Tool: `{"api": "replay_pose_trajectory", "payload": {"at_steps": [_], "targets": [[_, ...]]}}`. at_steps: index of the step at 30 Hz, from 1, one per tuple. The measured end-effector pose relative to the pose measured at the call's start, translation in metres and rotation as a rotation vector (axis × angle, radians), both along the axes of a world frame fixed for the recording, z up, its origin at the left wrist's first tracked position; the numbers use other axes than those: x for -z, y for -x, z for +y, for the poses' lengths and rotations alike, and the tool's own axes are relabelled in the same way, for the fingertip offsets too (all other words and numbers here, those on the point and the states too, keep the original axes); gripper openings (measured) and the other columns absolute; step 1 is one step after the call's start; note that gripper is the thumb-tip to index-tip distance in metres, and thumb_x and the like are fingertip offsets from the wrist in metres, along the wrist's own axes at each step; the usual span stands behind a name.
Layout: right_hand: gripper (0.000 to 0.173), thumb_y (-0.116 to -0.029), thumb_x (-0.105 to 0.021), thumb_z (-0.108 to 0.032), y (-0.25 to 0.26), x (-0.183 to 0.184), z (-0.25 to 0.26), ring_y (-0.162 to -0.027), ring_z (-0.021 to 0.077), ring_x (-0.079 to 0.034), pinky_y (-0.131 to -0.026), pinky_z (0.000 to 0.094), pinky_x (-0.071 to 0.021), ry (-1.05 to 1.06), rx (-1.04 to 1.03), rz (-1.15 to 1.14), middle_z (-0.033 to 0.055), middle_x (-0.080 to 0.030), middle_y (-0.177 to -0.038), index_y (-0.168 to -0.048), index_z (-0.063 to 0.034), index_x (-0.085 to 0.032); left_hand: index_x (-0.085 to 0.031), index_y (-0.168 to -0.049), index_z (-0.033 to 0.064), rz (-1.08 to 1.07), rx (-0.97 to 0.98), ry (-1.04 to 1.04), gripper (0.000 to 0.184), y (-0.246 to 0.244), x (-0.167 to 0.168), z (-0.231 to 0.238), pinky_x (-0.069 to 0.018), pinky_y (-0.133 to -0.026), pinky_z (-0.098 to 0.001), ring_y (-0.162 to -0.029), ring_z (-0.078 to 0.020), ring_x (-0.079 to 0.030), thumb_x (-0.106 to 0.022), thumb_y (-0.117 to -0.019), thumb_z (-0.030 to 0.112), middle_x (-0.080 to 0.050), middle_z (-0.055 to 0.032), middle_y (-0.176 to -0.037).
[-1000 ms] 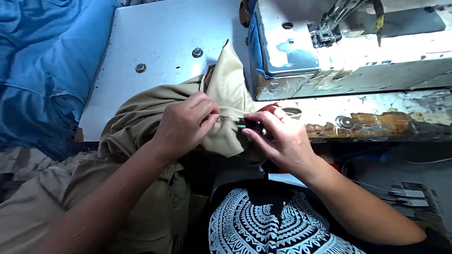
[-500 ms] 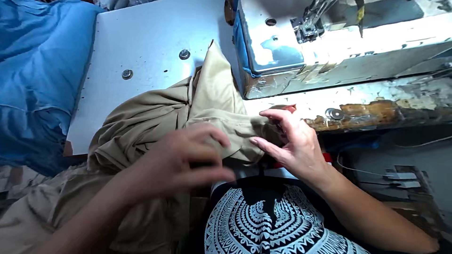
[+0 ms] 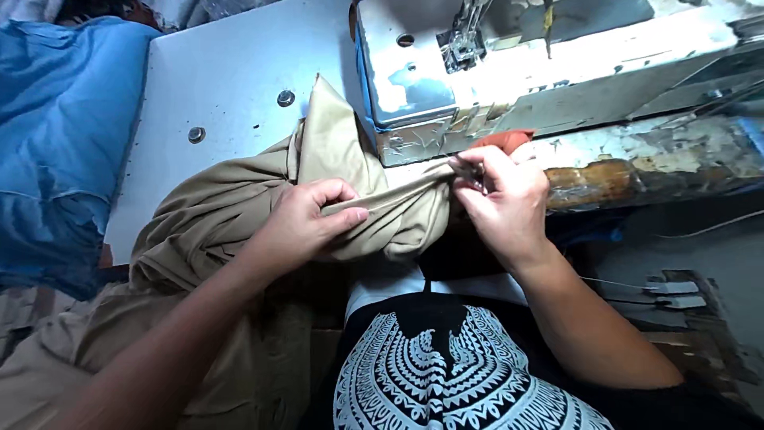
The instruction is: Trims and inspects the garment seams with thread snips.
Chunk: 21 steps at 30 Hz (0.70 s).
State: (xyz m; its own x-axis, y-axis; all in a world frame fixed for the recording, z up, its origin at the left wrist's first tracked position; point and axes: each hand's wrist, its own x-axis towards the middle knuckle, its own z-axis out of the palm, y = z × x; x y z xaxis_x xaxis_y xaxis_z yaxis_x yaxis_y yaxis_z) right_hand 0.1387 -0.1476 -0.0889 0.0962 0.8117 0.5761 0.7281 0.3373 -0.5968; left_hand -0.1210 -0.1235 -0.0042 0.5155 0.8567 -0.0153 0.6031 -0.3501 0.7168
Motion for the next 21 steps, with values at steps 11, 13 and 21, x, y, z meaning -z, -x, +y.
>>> {"api": "replay_pose_trajectory", "payload": {"at_steps": [11,13,21], "targets": [[0.023,-0.0953,-0.062,-0.01,0.014,0.003,-0.046,-0.079,0.0108,-0.063,-0.067,0.0237,-0.0513,-0.049,-0.294,0.147,0.0102,-0.069,-0.093,-0.113,-0.005,-0.076,-0.071,-0.105,0.0073,0.123,-0.091,-0.37,0.015,-0.006,0.021,-0.017,-0.0506,-0.083,-0.0334,-0.095,-0.0152,-0.063,-0.067,-0.0938,0.017,-0.066,-0.0061,-0.1],[0.023,-0.0929,-0.064,-0.011,0.021,0.011,-0.045,-0.072,0.0164,-0.064,-0.059,0.0297,-0.0495,-0.017,-0.271,0.066,0.01,-0.069,-0.088,-0.11,-0.0075,-0.078,-0.069,-0.113,-0.0001,0.155,-0.004,-0.622,0.022,-0.017,0.013,-0.03,-0.0484,-0.09,-0.0413,-0.104,-0.0308,-0.061,-0.06,-0.0964,0.011,-0.064,-0.02,-0.111],[0.053,-0.0879,-0.072,-0.012,0.029,0.012,-0.034,-0.066,0.034,-0.066,-0.05,0.0485,-0.0482,0.228,-0.128,-0.222,0.0179,-0.069,-0.093,-0.14,-0.0086,-0.063,-0.074,-0.101,-0.0002,0.213,0.04,-0.675,0.019,-0.029,0.054,-0.007,-0.0552,-0.063,-0.038,-0.078,-0.0284,-0.069,-0.058,-0.0995,0.009,-0.068,-0.0167,-0.092]]}}
